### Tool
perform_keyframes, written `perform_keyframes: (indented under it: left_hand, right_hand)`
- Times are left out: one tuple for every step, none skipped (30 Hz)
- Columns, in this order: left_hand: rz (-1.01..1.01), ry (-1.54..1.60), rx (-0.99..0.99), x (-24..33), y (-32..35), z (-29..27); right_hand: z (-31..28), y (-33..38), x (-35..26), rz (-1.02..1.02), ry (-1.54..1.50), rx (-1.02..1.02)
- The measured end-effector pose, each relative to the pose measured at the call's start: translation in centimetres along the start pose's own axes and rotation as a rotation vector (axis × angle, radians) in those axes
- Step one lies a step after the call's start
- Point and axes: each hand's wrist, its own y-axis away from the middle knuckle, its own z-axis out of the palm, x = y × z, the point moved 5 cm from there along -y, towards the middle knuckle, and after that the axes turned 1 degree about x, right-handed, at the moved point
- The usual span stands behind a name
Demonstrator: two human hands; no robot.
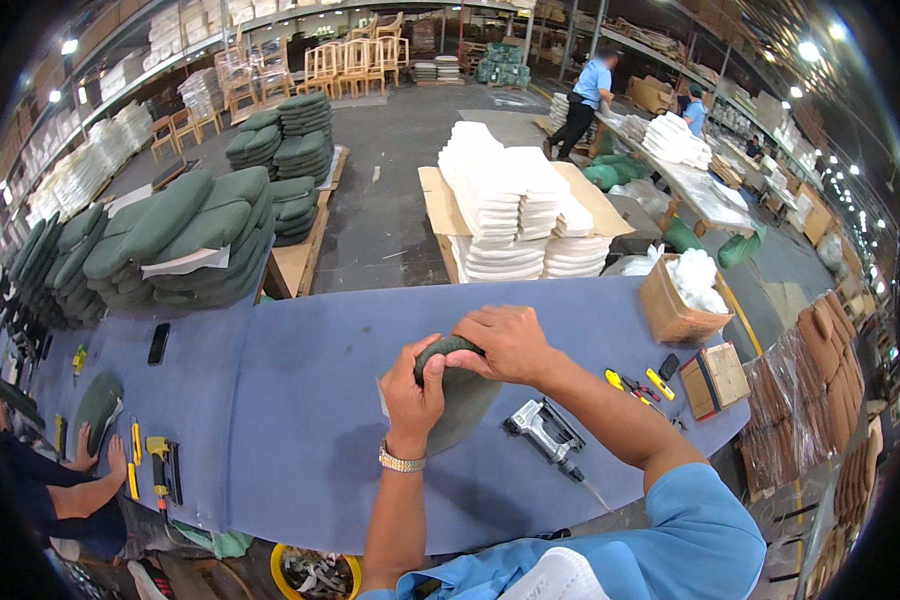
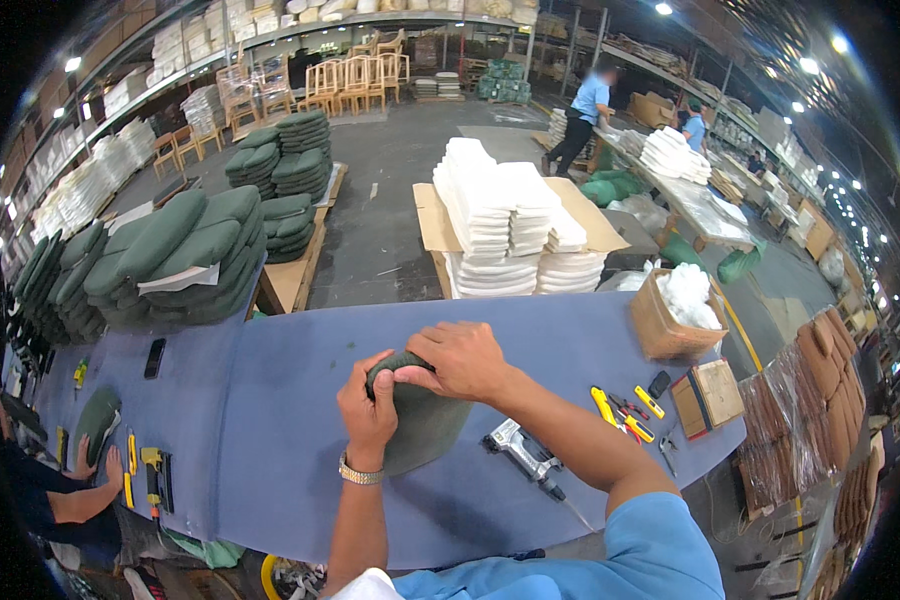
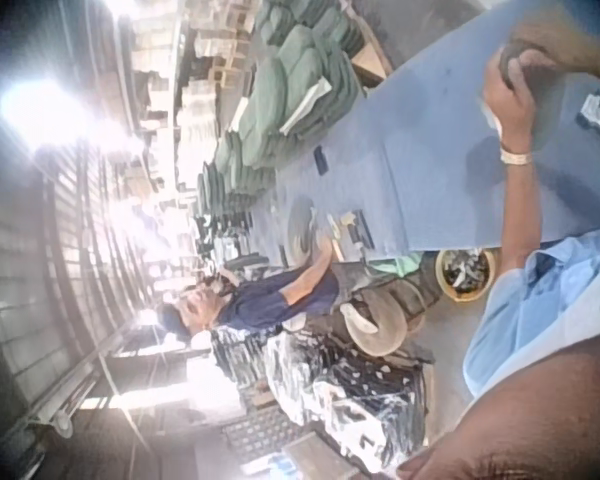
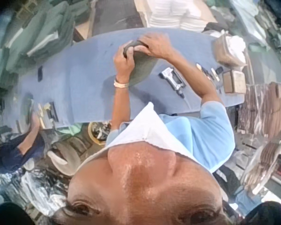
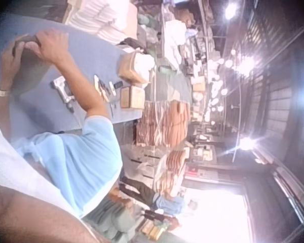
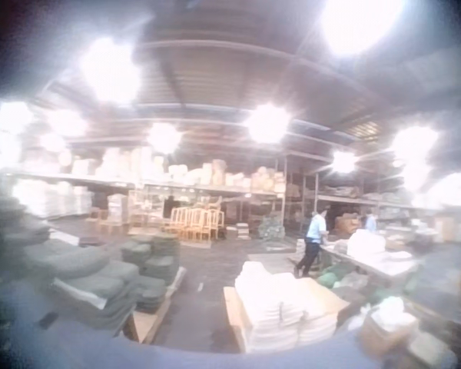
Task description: The person assembles a cushion by inserting a foam insert into a fabric cover, smoothing the edges, and securing the cover with a staple gun. They then trim excess fabric with a utility knife and place the finished cushion on a stack.
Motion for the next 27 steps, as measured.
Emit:
perform_keyframes:
  left_hand:
    - [-0.009,-0.047,0.003,0.3,-0.2,0.0]
    - [-0.017,-0.092,0.006,0.6,-0.2,0.0]
    - [-0.025,-0.124,0.038,0.9,-0.1,0.4]
    - [-0.035,-0.159,0.072,1.2,0.1,0.6]
    - [-0.044,-0.193,0.105,1.5,0.4,0.9]
    - [-0.07,-0.203,0.15,1.8,0.8,1.0]
    - [-0.081,-0.231,0.174,1.9,1.5,1.2]
    - [-0.093,-0.258,0.198,2.0,2.3,1.4]
    - [-0.091,-0.308,0.225,2.7,2.8,1.1]
    - [-0.112,-0.323,0.237,3.5,3.3,1.4]
    - [-0.133,-0.336,0.25,4.6,3.7,1.6]
    - [-0.157,-0.362,0.267,5.3,4.2,1.6]
    - [-0.163,-0.346,0.266,5.6,5.1,1.7]
    - [-0.17,-0.33,0.264,5.8,5.9,1.9]
    - [-0.18,-0.306,0.278,6.3,6.5,2.0]
    - [-0.152,-0.32,0.27,7.2,7.0,2.2]
    - [-0.123,-0.334,0.261,8.1,7.4,2.4]
    - [-0.094,-0.356,0.282,9.1,8.0,2.1]
    - [-0.037,-0.465,0.227,10.3,8.1,2.4]
    - [0.017,-0.576,0.168,11.6,7.4,2.8]
    - [0.05,-0.713,0.108,13.2,7.1,2.2]
    - [0.083,-0.609,0.079,15.2,6.8,1.5]
    - [0.123,-0.497,0.048,18.0,6.0,1.3]
    - [0.163,-0.398,0.025,21.3,5.9,0.7]
    - [0.165,-0.362,0.041,25.4,6.1,0.3]
    - [0.301,-0.219,0.036,29.0,5.9,0.3]
    - [0.442,-0.027,-0.002,31.3,5.5,0.8]
  right_hand:
    - [0.2,-0.1,0.3,0.008,0.033,-0.006]
    - [0.6,-0.4,0.8,0.024,-0.023,0.026]
    - [1.1,-0.6,1.6,0.049,-0.065,0.057]
    - [1.5,-0.7,2.1,0.072,-0.112,0.088]
    - [1.6,-0.7,2.2,0.046,-0.179,0.139]
    - [1.8,-1.3,2.3,0.008,-0.256,0.199]
    - [2.0,-1.6,2.5,-0.025,-0.325,0.252]
    - [2.2,-1.6,2.6,-0.044,-0.37,0.281]
    - [2.2,-1.7,2.4,-0.072,-0.433,0.329]
    - [1.9,-1.6,2.7,-0.093,-0.485,0.375]
    - [1.6,-1.6,3.0,-0.096,-0.51,0.38]
    - [1.5,-1.7,2.8,-0.102,-0.546,0.386]
    - [1.7,-1.2,2.3,-0.087,-0.587,0.382]
    - [2.1,-0.9,2.6,-0.056,-0.698,0.412]
    - [2.2,-0.7,2.5,-0.032,-0.756,0.476]
    - [2.2,-0.4,2.4,-0.006,-0.813,0.542]
    - [2.0,0.0,2.6,0.021,-0.87,0.608]
    - [1.9,-0.2,2.3,0.009,-0.895,0.589]
    - [2.0,0.0,2.4,0.002,-0.917,0.558]
    - [2.1,0.0,2.7,-0.006,-0.941,0.527]
    - [2.4,-0.1,2.9,0.093,-1.012,0.405]
    - [2.9,-0.2,3.6,0.184,-1.071,0.271]
    - [3.4,0.1,4.6,0.218,-1.108,0.295]
    - [3.9,0.2,5.6,0.254,-0.993,0.136]
    - [3.1,0.6,5.8,0.24,-1.032,0.146]
    - [2.6,0.7,4.7,0.191,-1.15,0.187]
    - [2.8,1.9,5.7,0.191,-1.157,0.247]
